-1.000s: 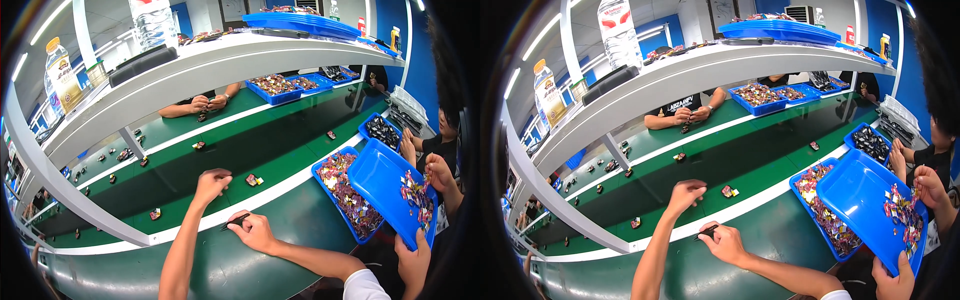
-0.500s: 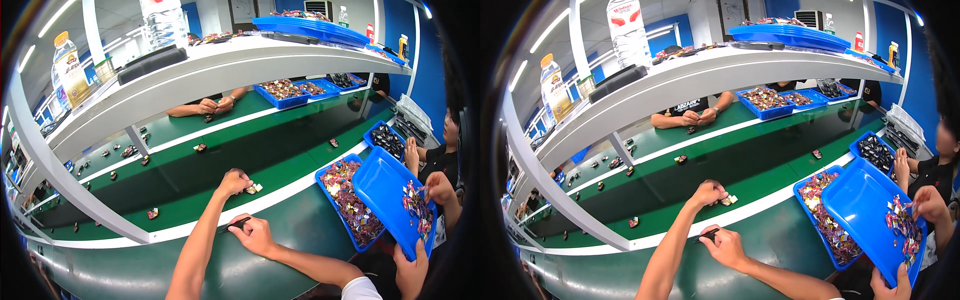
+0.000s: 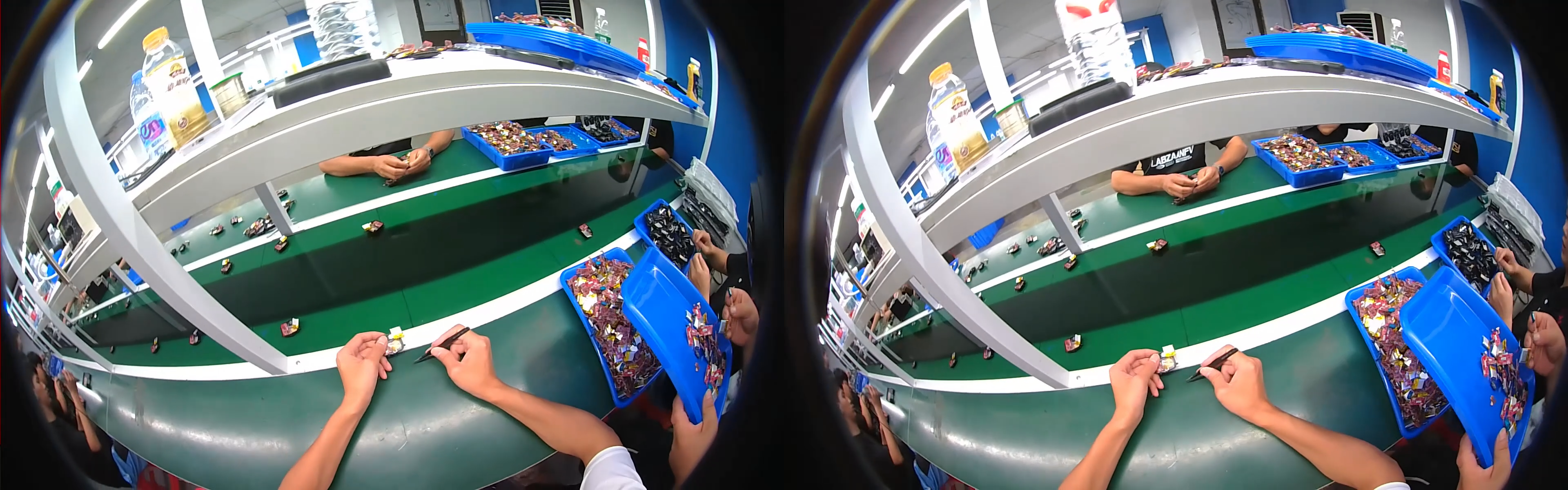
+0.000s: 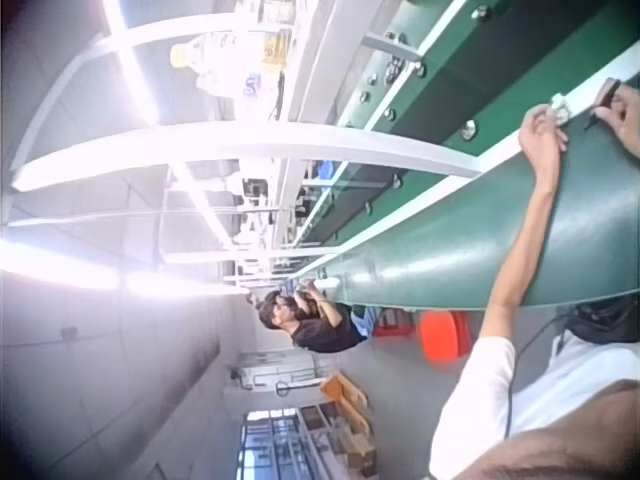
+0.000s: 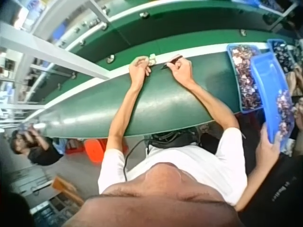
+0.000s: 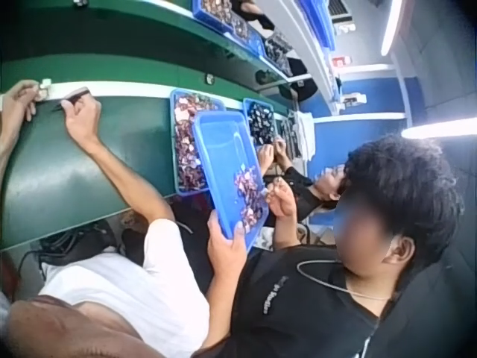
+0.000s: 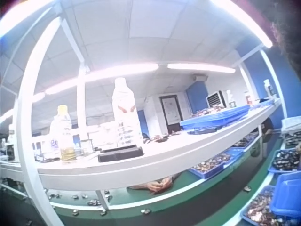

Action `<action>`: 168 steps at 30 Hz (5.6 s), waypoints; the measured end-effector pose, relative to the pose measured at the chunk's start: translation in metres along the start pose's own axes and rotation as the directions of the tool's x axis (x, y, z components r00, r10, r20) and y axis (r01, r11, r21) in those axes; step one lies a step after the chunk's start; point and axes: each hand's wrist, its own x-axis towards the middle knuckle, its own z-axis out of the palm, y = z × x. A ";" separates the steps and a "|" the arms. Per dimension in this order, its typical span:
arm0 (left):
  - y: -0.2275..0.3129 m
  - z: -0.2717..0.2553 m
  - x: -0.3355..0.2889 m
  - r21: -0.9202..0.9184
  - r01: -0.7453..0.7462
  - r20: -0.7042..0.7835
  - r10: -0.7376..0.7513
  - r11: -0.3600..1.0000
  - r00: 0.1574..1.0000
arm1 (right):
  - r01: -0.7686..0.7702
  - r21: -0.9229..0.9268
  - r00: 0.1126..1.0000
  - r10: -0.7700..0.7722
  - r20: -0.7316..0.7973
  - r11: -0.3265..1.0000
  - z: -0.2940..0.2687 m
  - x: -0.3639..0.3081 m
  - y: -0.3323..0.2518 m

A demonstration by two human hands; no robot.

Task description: Manually assemble small electronic components at an industrial production line.

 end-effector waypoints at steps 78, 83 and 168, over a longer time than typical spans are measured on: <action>-0.001 0.007 -0.013 -0.029 -0.051 0.328 0.058 0.998 0.943 | -0.297 0.375 0.955 0.273 0.117 0.878 -0.004 -0.002 -0.009; -0.002 0.007 -0.013 -0.035 -0.042 0.341 0.052 0.998 0.939 | -0.303 0.380 0.953 0.274 0.132 0.874 -0.005 -0.001 -0.013; -0.007 -0.001 -0.006 -0.110 0.090 0.407 -0.038 0.990 0.912 | -0.343 0.354 0.936 0.350 0.046 0.870 -0.001 -0.007 -0.030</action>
